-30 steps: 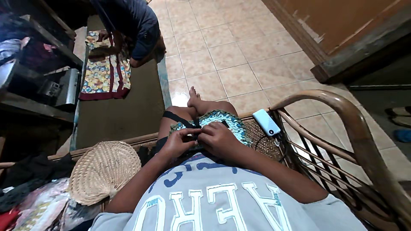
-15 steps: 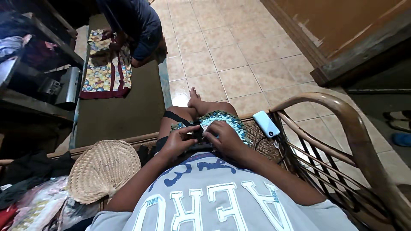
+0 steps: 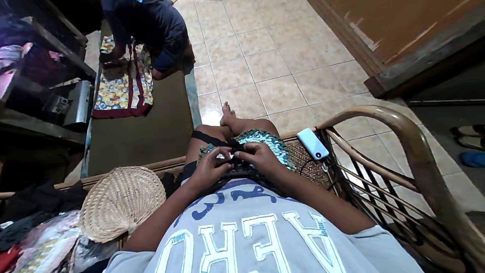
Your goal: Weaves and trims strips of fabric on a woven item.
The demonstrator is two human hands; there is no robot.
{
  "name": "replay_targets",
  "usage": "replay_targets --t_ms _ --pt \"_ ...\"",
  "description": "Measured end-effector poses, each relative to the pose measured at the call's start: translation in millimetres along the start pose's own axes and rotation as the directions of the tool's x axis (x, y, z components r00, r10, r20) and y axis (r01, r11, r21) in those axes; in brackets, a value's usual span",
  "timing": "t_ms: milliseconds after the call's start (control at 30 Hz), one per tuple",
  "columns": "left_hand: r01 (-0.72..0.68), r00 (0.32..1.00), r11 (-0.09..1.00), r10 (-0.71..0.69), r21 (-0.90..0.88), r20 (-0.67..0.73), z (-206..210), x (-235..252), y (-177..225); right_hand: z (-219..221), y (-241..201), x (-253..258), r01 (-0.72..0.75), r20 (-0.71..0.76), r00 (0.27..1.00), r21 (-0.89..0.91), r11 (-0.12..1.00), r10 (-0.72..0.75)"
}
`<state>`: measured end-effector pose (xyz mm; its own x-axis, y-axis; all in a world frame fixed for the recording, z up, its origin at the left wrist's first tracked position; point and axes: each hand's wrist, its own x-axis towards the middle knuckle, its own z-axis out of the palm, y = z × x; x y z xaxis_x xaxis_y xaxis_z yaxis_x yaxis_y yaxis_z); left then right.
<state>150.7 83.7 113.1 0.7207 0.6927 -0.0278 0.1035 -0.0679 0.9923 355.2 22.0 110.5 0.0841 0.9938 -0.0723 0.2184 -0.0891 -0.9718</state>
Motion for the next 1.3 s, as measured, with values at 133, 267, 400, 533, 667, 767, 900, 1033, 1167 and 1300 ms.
replay_targets --t_ms 133,267,400,533,667,767,900,1033,1167,1300 --pt "-0.062 0.981 0.992 0.040 0.109 0.190 -7 4 8 0 -2 0 -0.018 0.014 1.000 0.037 0.999 0.017" --pt "-0.017 0.972 0.961 -0.049 0.277 0.228 -5 13 16 -3 -6 -1 -0.008 0.082 0.997 0.019 1.000 0.006" --pt "-0.009 0.988 0.976 -0.025 0.216 0.152 -1 15 8 -27 -5 -6 0.033 0.264 0.965 -0.084 0.996 -0.010" --pt "0.007 0.988 0.992 -0.027 0.129 0.150 -1 14 1 -36 6 -8 0.104 0.344 0.937 -0.111 0.988 -0.060" --pt "0.039 0.990 0.991 -0.056 0.128 0.131 -1 12 1 -37 3 -11 0.297 0.276 0.937 -0.303 0.905 -0.215" --pt "0.043 0.990 0.988 -0.062 0.146 0.128 -2 12 0 -43 -3 -18 0.469 0.315 0.880 -0.468 0.749 -0.354" --pt "0.038 0.990 0.989 -0.057 0.145 0.126 -1 11 -1 -51 -3 -27 0.538 0.320 0.841 -0.576 0.615 -0.435" --pt "0.045 0.991 0.996 -0.055 0.082 0.122 1 11 2 -44 -3 -30 0.505 0.312 0.863 -0.576 0.643 -0.399" --pt "0.005 0.995 0.996 -0.014 0.090 0.101 6 12 5 -39 1 -29 0.485 0.288 0.874 -0.489 0.725 -0.390" --pt "0.028 0.998 0.992 -0.035 0.127 0.054 5 13 4 -60 0 -24 0.439 0.310 0.889 -0.371 0.819 -0.336"
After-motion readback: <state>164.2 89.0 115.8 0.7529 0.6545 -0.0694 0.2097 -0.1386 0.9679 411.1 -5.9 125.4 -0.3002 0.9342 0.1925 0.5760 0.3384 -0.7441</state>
